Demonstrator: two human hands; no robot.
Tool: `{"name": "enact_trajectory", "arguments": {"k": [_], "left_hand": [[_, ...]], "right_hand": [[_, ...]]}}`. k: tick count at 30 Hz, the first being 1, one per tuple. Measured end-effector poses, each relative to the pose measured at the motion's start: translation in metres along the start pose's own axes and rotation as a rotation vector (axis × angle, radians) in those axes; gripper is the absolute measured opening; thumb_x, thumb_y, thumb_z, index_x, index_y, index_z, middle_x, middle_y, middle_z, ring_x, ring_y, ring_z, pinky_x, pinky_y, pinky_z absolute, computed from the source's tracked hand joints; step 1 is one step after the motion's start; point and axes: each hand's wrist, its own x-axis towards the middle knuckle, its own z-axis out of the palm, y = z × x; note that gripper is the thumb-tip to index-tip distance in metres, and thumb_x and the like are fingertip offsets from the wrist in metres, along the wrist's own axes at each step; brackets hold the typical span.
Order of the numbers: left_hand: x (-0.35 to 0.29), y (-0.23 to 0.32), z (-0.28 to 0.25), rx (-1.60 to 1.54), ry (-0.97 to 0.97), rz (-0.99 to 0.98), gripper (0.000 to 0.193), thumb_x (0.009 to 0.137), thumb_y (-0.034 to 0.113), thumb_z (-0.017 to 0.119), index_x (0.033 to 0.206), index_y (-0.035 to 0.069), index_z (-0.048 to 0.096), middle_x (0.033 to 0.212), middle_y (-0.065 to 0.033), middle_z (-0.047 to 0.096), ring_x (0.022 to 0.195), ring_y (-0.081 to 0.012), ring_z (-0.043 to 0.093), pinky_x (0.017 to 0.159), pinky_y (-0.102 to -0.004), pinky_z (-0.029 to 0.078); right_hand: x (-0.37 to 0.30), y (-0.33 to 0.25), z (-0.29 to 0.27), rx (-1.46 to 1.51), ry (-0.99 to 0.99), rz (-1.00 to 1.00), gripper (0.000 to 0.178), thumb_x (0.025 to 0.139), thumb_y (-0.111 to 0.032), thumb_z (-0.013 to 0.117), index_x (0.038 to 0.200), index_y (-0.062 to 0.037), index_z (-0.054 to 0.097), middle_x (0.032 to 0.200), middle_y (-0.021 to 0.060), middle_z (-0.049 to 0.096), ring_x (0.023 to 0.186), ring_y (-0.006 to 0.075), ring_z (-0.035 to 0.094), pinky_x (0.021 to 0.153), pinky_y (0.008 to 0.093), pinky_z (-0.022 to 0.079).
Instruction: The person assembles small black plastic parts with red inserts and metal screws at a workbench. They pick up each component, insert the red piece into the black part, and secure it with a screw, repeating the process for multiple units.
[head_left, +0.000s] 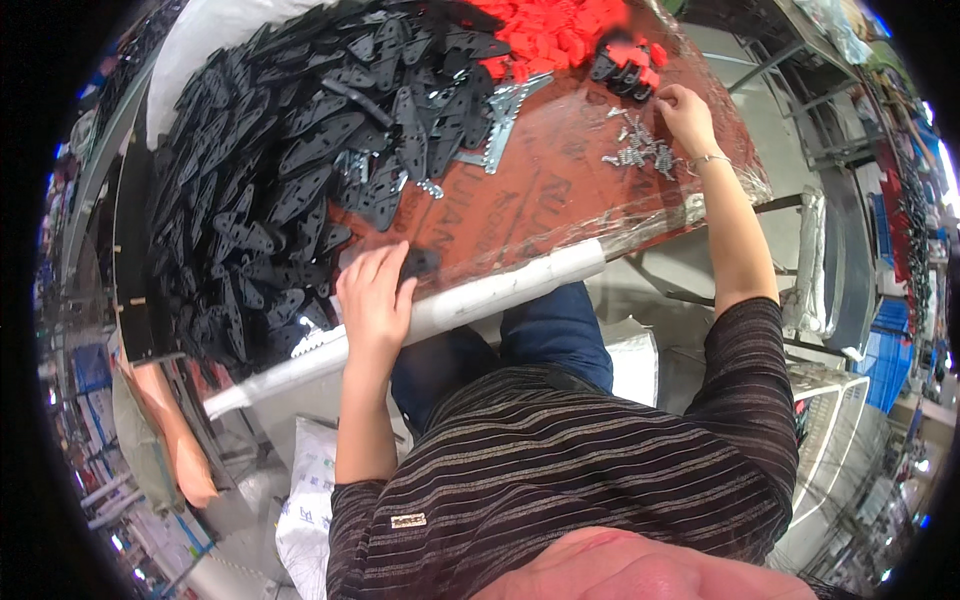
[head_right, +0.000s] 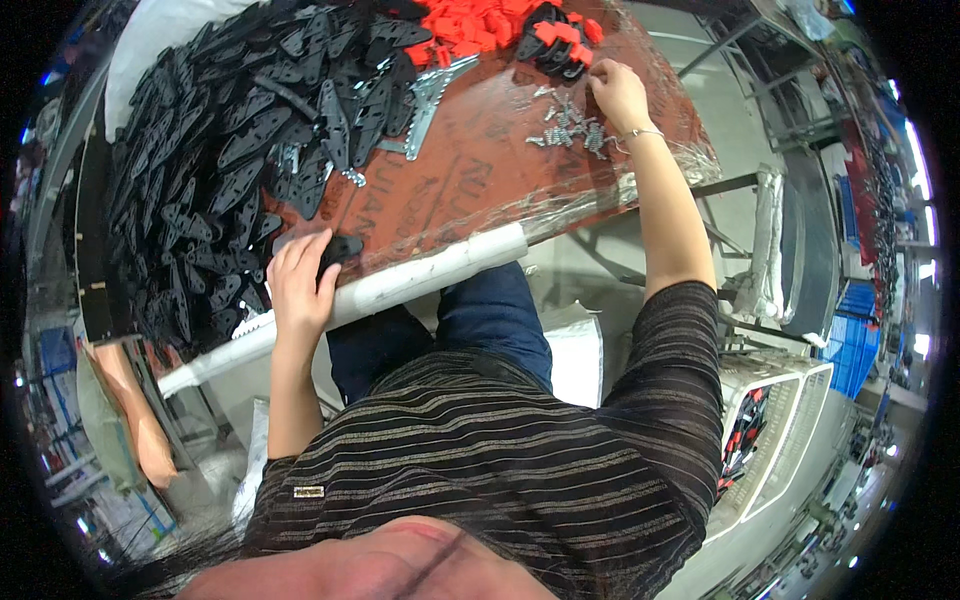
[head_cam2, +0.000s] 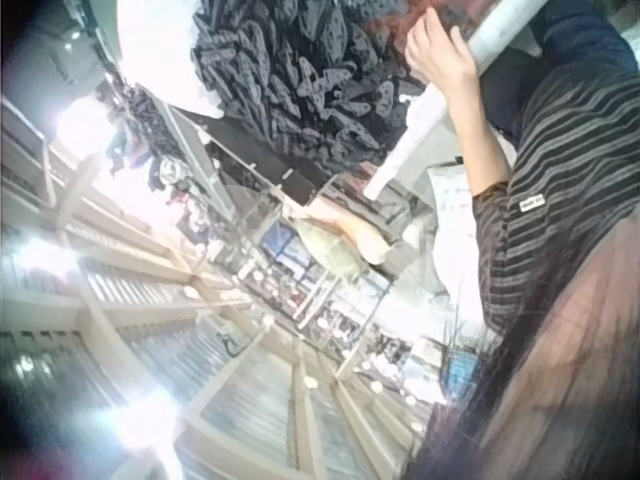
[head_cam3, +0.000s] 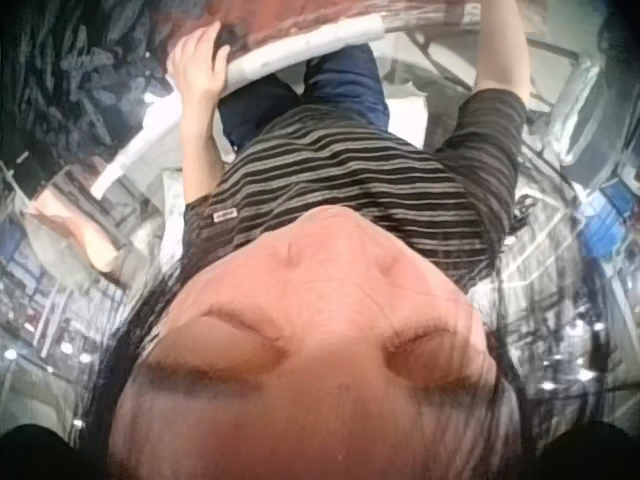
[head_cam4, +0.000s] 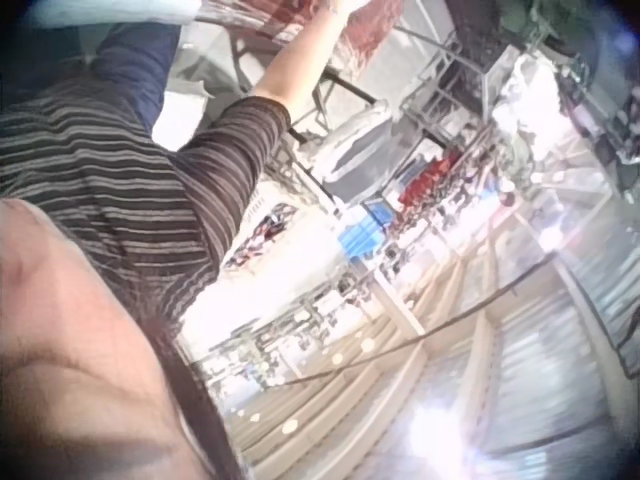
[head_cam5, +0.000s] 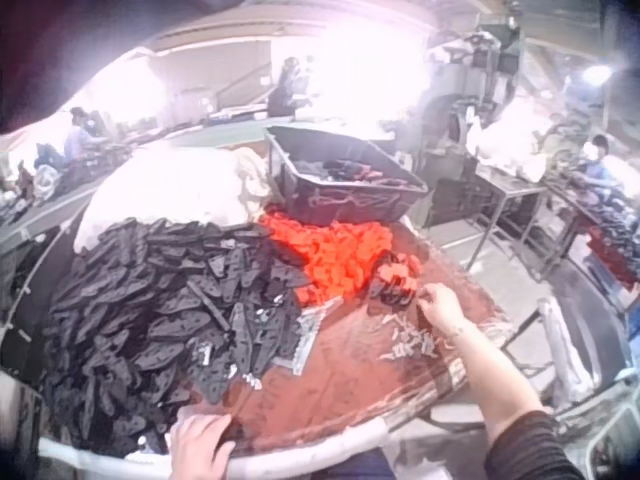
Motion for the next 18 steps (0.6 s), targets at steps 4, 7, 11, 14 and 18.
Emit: {"name": "enact_trajectory", "arguments": {"k": [4, 7, 11, 14, 18], "left_hand": [[0.004, -0.003, 0.006, -0.017, 0.165, -0.037, 0.045, 0.073, 0.014, 0.067, 0.115, 0.006, 0.058, 0.112, -0.0106, 0.057, 0.108, -0.0294, 0.051, 0.092, -0.0406, 0.037], [0.012, 0.028, 0.012, -0.273, 0.199, -0.077, 0.049, 0.073, 0.014, 0.071, 0.118, 0.004, 0.056, 0.113, -0.0120, 0.057, 0.105, -0.0296, 0.053, 0.092, -0.0393, 0.041], [0.031, 0.064, 0.025, -0.690, 0.135, -0.105, 0.039, 0.080, 0.008, 0.066, 0.118, 0.005, 0.058, 0.111, -0.0120, 0.056, 0.095, -0.0196, 0.059, 0.077, -0.0273, 0.050], [0.035, 0.046, 0.048, -0.836, 0.060, -0.114, 0.027, 0.086, 0.006, 0.060, 0.113, 0.001, 0.059, 0.097, -0.0066, 0.060, 0.083, -0.0117, 0.060, 0.071, -0.0225, 0.049], [0.034, 0.046, 0.049, -1.115, -0.004, -0.295, 0.017, 0.090, 0.009, 0.057, 0.104, 0.000, 0.060, 0.086, -0.0009, 0.061, 0.075, -0.0059, 0.057, 0.067, -0.0210, 0.048]], "right_hand": [[-0.038, -0.067, 0.000, 0.568, 0.001, 0.071, 0.020, 0.080, -0.015, 0.063, 0.095, -0.0015, 0.065, 0.081, 0.0078, 0.066, 0.072, 0.0149, 0.063, 0.066, 0.0272, 0.050], [-0.100, -0.156, -0.003, 0.756, -0.245, 0.076, 0.020, 0.083, -0.008, 0.060, 0.101, -0.0003, 0.061, 0.079, 0.0017, 0.062, 0.070, 0.0052, 0.056, 0.061, 0.0199, 0.047], [-0.161, -0.214, 0.022, 1.285, -0.582, -0.134, 0.034, 0.083, 0.003, 0.058, 0.114, -0.0008, 0.046, 0.085, 0.0014, 0.054, 0.073, 0.0048, 0.053, 0.061, 0.0194, 0.046], [-0.170, -0.223, 0.031, 1.323, -0.528, -0.114, 0.037, 0.083, 0.004, 0.059, 0.116, -0.0012, 0.042, 0.087, 0.0023, 0.053, 0.075, 0.0055, 0.054, 0.062, 0.0196, 0.046], [-0.169, -0.219, 0.035, 1.287, -0.645, -0.003, 0.021, 0.086, -0.004, 0.061, 0.104, 0.0008, 0.053, 0.081, 0.0007, 0.056, 0.071, 0.0048, 0.054, 0.061, 0.0195, 0.046]]}}
